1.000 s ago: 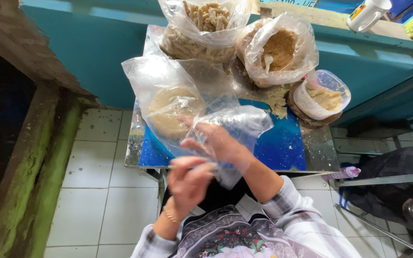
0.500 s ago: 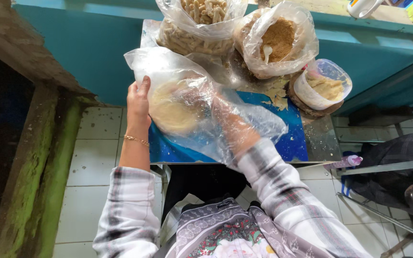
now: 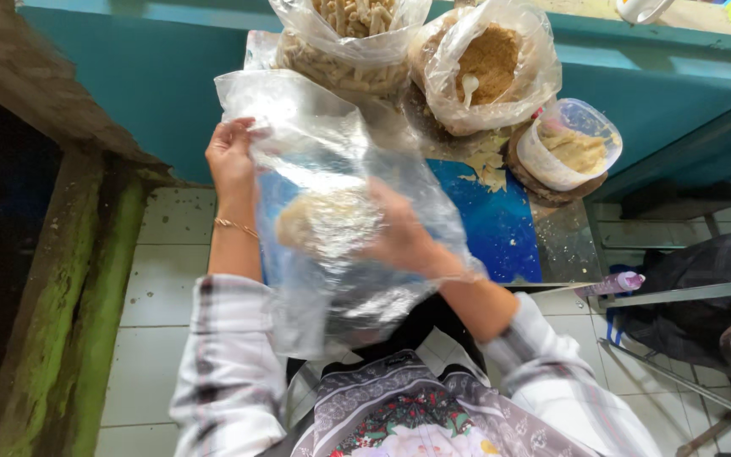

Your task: The person tears and stretches thin pieces of dough by hand and lays them in layers onto a round dough base on a plastic-covered table, occasionally reaching into a container of dough scraps and covering the base with plastic sheeting between layers. A second finished round dough base sits beside the work area.

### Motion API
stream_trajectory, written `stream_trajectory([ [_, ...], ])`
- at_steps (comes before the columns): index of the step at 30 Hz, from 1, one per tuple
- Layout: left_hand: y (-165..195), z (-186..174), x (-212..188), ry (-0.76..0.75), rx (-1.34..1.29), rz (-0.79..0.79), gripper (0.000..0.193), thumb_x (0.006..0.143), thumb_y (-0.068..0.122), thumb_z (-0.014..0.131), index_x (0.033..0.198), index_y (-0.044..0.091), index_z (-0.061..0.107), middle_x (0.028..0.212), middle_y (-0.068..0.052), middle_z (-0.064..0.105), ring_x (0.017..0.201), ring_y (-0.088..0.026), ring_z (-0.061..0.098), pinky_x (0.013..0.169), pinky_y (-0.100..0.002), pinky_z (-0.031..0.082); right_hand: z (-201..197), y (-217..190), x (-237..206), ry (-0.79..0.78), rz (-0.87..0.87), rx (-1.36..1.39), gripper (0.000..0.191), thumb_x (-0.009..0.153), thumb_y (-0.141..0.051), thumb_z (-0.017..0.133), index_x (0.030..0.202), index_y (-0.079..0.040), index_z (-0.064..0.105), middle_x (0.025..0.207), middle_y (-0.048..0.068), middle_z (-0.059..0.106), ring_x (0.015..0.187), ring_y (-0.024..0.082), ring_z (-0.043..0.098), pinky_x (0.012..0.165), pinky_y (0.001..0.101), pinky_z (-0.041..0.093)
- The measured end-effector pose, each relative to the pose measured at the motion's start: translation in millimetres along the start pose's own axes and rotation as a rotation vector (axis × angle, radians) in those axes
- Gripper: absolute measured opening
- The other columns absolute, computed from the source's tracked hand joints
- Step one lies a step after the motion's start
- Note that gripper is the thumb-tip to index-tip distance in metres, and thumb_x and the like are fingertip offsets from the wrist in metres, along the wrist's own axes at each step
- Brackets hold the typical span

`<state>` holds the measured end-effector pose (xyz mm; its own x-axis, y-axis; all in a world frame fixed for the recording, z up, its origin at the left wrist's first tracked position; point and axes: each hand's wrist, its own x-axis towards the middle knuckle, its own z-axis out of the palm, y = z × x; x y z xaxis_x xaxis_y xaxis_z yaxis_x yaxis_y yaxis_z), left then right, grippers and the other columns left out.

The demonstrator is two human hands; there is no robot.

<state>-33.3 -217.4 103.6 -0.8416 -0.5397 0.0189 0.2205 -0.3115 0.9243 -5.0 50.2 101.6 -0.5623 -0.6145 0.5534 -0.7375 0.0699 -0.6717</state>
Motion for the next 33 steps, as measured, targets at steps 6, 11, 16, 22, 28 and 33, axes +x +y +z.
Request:
stream_trajectory([
  [6, -4.4, -5.1, 42.0, -0.291, -0.098, 0.07, 0.018, 0.11, 0.013, 0.061, 0.118, -0.001, 0.07, 0.108, -0.013, 0.074, 0.088, -0.02, 0.076, 0.071, -0.036, 0.064, -28.3, -75.3, -92.0, -0.111, -0.519, -0.283, 0.049, 0.081, -0.01, 0.086, 0.124, -0.002, 0.063, 0.114, 0.014, 0.065, 0.105, 0.031, 0.068, 0.094, 0.0427, 0.059],
  [11, 7.5, -1.2, 31.4, -0.441, -0.016, -0.043, 0.025, 0.103, 0.009, 0.064, 0.128, 0.005, 0.068, 0.112, -0.013, 0.075, 0.083, -0.019, 0.074, 0.067, -0.03, 0.057, -85.9, -92.7, -98.6, -0.23, 0.038, 0.404, 0.071, 0.079, -0.02, 0.097, 0.135, 0.0, 0.059, 0.125, 0.015, 0.066, 0.114, 0.026, 0.067, 0.098, 0.0385, 0.057],
  [16, 31.3, 2.9, 23.7, -0.531, -0.015, -0.09, 0.028, 0.103, 0.006, 0.066, 0.132, 0.003, 0.067, 0.115, -0.013, 0.075, 0.089, -0.02, 0.074, 0.08, -0.031, 0.062, -97.9, -75.8, -41.3, 0.205, 0.305, 0.745, 0.073, 0.079, -0.027, 0.086, 0.138, 0.0, 0.054, 0.141, 0.005, 0.057, 0.132, 0.018, 0.056, 0.113, 0.0339, 0.045],
  [22, 36.0, -7.8, 18.6, -0.089, 0.678, 0.285, 0.044, 0.095, 0.008, 0.074, 0.136, 0.002, 0.06, 0.116, -0.019, 0.071, 0.093, -0.025, 0.066, 0.081, -0.037, 0.049, -0.7, 27.4, 43.3, 0.188, 0.651, 0.828, 0.059, 0.095, -0.034, 0.073, 0.141, -0.004, 0.051, 0.131, 0.015, 0.062, 0.121, 0.026, 0.06, 0.104, 0.0384, 0.052],
  [28, 16.4, -38.2, -97.6, -0.556, 0.804, 0.811, 0.045, 0.083, 0.002, 0.075, 0.126, 0.014, 0.07, 0.133, -0.004, 0.07, 0.125, -0.027, 0.065, 0.108, -0.042, 0.049, 2.3, 67.3, 11.4, 0.167, 0.18, -0.874, 0.033, 0.089, -0.038, 0.079, 0.106, -0.01, 0.071, 0.13, 0.016, 0.062, 0.115, 0.037, 0.058, 0.095, 0.0437, 0.049],
  [33, -7.0, -51.4, -162.6, -0.453, 1.123, 0.688, 0.029, 0.078, 0.009, 0.077, 0.107, 0.009, 0.07, 0.127, -0.012, 0.066, 0.108, -0.029, 0.063, 0.096, -0.046, 0.047, -7.6, 33.3, 5.3, 0.044, 0.039, -0.544, 0.034, 0.089, -0.037, 0.078, 0.116, -0.016, 0.074, 0.128, 0.006, 0.064, 0.118, 0.03, 0.059, 0.102, 0.0424, 0.05],
])
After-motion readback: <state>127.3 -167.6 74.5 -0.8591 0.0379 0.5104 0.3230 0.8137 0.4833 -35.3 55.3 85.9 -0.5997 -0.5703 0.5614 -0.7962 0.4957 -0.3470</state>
